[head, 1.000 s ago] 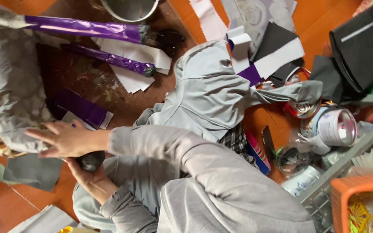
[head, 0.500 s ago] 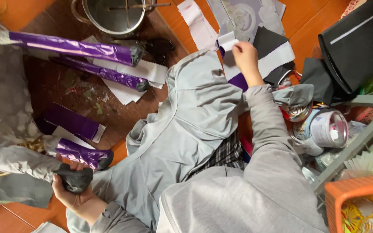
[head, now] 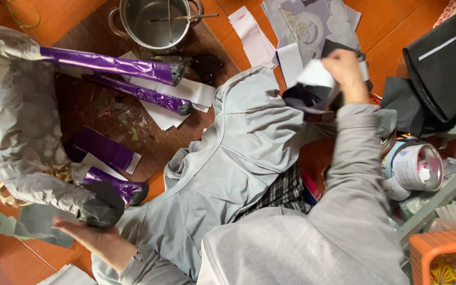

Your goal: Applying decorative paper strips and adhesive to a bamboo giraffe frame.

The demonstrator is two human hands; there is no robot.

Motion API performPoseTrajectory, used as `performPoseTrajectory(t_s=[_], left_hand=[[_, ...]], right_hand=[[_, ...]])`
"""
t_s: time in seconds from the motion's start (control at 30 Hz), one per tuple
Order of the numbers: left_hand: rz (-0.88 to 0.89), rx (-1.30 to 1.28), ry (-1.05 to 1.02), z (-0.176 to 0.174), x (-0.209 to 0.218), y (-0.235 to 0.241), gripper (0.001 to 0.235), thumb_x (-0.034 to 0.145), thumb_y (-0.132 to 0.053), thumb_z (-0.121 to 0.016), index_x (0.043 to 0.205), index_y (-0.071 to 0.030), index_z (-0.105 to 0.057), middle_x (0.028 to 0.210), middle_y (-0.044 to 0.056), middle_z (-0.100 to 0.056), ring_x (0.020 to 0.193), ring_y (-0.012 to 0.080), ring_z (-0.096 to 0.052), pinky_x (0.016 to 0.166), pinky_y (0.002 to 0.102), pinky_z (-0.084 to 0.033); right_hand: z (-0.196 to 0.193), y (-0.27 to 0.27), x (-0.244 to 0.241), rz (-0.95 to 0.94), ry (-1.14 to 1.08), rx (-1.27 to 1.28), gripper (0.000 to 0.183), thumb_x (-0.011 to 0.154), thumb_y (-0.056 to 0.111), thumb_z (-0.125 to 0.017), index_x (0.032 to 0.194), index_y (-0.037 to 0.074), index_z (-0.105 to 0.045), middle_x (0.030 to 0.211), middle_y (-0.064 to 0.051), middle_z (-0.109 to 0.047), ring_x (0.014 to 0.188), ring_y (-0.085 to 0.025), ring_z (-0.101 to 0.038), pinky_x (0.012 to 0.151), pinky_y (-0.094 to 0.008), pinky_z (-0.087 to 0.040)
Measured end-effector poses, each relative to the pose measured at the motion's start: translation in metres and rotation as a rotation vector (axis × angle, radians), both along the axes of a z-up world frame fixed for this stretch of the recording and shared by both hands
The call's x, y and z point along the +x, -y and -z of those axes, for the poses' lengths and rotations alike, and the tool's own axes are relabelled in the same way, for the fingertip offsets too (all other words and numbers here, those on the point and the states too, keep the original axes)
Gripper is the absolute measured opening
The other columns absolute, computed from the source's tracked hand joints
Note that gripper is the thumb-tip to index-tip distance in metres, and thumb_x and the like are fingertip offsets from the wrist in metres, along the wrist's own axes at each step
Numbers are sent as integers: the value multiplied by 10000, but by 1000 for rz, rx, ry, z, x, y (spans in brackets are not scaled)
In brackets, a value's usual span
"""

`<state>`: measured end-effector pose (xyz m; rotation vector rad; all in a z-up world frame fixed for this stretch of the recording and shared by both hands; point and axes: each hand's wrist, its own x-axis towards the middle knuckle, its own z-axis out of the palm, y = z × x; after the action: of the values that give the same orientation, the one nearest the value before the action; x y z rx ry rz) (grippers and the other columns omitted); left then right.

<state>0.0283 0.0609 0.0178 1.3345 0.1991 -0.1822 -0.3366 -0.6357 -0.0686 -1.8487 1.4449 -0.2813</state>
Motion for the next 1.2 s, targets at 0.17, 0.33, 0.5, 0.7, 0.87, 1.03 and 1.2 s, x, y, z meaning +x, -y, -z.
performPoseTrajectory(t_s=[0.17, 0.33, 0.5, 0.7, 0.87, 1.03, 1.2], left_hand=[[-309, 346, 342, -12, 7, -9, 799, 1088, -636, -513, 1606, -58, -328, 1577, 219, -435, 1504, 380, -459, 1277, 578, -418], [-106, 317, 638, -90, -32, 75, 523, 1131, -478, -560, 1410, -36, -567, 1335, 143, -616, 1212, 306, -681, 1012, 467, -586], [931, 348, 917, -176, -90, 183, 815, 696, -224, -880, 1377, 29, -509, 1346, 208, -607, 1272, 375, -581, 1078, 456, -441], [1331, 466, 224, -64, -89, 153, 329, 922, -197, -804, 1224, -102, -716, 1189, 57, -751, 1048, 220, -707, 946, 327, -569], [1067, 41, 585, -151, -78, 183, 461, 834, -172, -802, 1228, -21, -618, 1163, 130, -665, 1076, 294, -633, 937, 408, -504], [1205, -32, 635, -102, -88, 179, 435, 844, -225, -809, 1188, -24, -633, 1020, 97, -664, 904, 264, -645, 810, 433, -506], [1117, 260, 382, -34, -69, 132, 221, 892, -211, -797, 998, -38, -708, 808, 116, -657, 717, 244, -601, 654, 371, -513]], right_hand=[[-145, -46, 22, -188, 84, -446, 163, 970, 157, -776, 969, 18, -691, 903, -183, -687, 768, -322, -680, 691, -370, -473], [-218, -137, 93, -491, -396, -823, 199, 1149, 194, -702, 988, 77, -696, 798, -172, -686, 784, -347, -675, 661, -472, -496], [-287, -288, 172, -1677, 134, -201, 78, 971, 168, -632, 957, 106, -676, 775, -64, -682, 687, -203, -695, 588, -349, -546], [-314, -257, 168, -1427, 9, -46, 182, 886, 260, -714, 932, 85, -734, 727, -115, -693, 600, -287, -667, 533, -391, -501], [-286, -272, 165, -1508, 15, 178, 166, 867, 222, -711, 977, 102, -744, 786, -64, -754, 624, -253, -718, 563, -356, -543], [-279, -276, 163, -1698, 346, 75, 189, 881, 193, -704, 1033, 80, -713, 883, -69, -755, 747, -284, -719, 639, -349, -548], [-267, -221, 145, -1256, -448, 243, 526, 768, 342, -813, 1262, 200, -699, 856, -131, -790, 668, -271, -743, 611, -342, -566]])
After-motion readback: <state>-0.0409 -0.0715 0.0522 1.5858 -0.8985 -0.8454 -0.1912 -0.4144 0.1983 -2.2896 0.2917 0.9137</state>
